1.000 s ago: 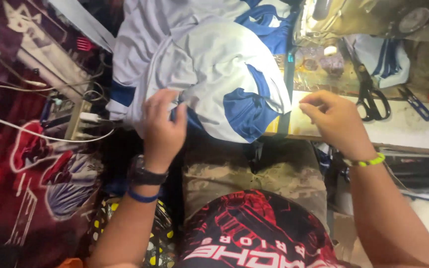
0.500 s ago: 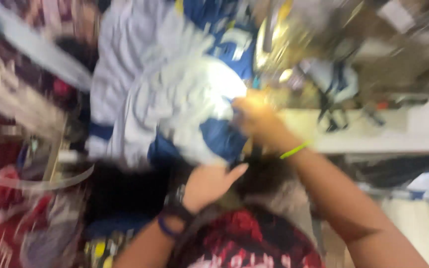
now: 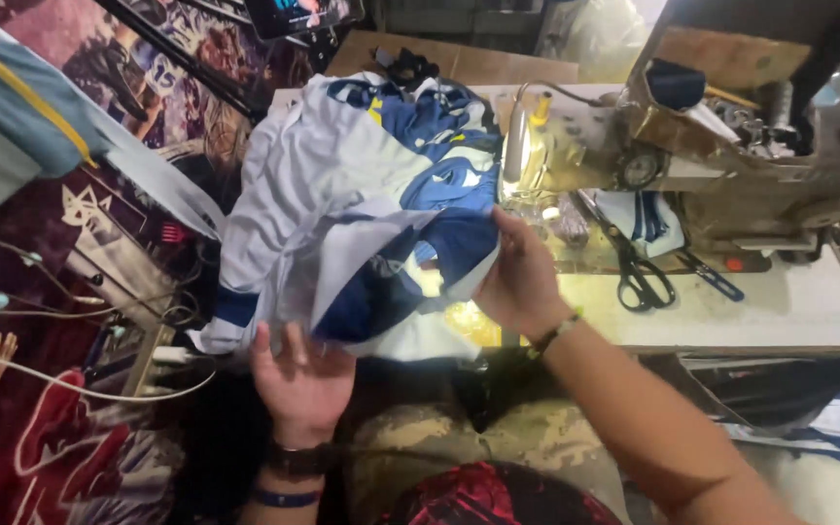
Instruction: Using an industrial sewing machine to assemble and sew seams on sports jerseys.
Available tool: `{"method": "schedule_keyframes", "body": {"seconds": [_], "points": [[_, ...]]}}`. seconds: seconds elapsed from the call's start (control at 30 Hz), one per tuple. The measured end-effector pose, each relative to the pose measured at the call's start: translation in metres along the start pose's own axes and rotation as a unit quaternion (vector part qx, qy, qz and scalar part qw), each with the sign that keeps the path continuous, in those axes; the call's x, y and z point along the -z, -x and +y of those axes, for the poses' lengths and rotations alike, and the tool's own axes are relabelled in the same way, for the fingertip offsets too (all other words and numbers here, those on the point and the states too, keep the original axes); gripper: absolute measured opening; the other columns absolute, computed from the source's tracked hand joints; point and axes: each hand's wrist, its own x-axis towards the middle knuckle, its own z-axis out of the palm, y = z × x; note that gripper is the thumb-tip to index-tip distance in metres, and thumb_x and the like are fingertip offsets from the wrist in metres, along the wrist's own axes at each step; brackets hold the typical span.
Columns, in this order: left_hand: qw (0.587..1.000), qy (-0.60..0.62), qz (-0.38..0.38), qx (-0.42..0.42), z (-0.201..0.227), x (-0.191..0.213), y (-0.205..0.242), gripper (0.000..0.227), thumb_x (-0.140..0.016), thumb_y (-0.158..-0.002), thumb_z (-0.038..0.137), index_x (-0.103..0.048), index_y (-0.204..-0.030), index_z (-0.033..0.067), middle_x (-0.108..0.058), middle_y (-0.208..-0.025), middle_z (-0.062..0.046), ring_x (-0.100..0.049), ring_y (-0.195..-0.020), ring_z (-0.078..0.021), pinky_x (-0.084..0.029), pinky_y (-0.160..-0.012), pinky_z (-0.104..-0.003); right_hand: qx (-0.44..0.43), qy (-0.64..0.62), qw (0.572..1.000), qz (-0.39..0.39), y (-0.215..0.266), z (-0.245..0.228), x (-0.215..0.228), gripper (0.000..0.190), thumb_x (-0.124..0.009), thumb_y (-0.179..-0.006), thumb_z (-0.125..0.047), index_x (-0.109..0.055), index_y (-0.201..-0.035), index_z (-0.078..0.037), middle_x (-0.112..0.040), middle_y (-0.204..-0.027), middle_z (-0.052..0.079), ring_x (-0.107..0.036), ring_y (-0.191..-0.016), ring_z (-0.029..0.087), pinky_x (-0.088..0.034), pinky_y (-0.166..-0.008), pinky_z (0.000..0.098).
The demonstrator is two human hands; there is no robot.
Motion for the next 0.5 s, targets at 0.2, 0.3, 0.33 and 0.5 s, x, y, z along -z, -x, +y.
{"method": "schedule_keyframes", "body": {"seconds": [0.2, 0.3, 0.33, 0.5], "points": [[0.974, -0.037, 0.021, 0.223, -0.032, -0.008, 0.032, 0.064, -0.037, -0.104, 0.062, -0.067, -0.117, 0.0064, -0.071, -0.113, -0.019, -0.069, -0.103, -0.0322, -0.052, -0.09, -0.042, -0.309, -0.324, 0.894, 0.027, 0.058, 0.067, 0.033, 0.056, -0.053, -0.102, -0.041, -0.056, -0.133, 0.005, -0.069, -0.119, 0.025, -0.072, -0.091, 0.042, -0.066, -0.074, 0.0456], [0.954, -0.121, 0.13, 0.244, -0.088, 0.043, 0.075, 0.06, -0.033, -0.079, 0.02, -0.062, -0.127, -0.0038, -0.068, -0.115, -0.032, -0.065, -0.107, -0.0436, -0.05, -0.092, -0.046, -0.287, -0.322, 0.899, 0.076, 0.088, 0.04, 0.022, 0.052, -0.051, -0.1, -0.027, -0.054, -0.131, 0.014, -0.07, -0.11, 0.024, -0.075, -0.085, 0.038, -0.068, -0.066, 0.0389], [0.934, -0.16, 0.261, 0.186, -0.106, 0.074, 0.091, 0.077, -0.038, -0.059, -0.033, -0.062, -0.129, -0.0107, -0.065, -0.129, -0.038, -0.061, -0.116, -0.0532, -0.048, -0.106, -0.059, -0.26, -0.322, 0.899, 0.141, 0.096, 0.029, 0.02, 0.04, -0.054, -0.098, -0.02, -0.062, -0.126, 0.007, -0.073, -0.102, 0.016, -0.075, -0.082, 0.031, -0.068, -0.064, 0.0313], [0.846, -0.061, 0.154, 0.507, -0.039, 0.029, 0.094, 0.056, -0.042, -0.099, 0.026, -0.058, -0.134, -0.0135, -0.066, -0.124, -0.032, -0.064, -0.11, -0.0421, -0.046, -0.106, -0.047, -0.385, -0.172, 0.881, 0.214, 0.152, 0.069, 0.025, 0.024, -0.059, -0.096, -0.014, -0.065, -0.108, 0.006, -0.067, -0.09, 0.014, -0.068, -0.073, 0.025, -0.057, -0.054, 0.0246]]}}
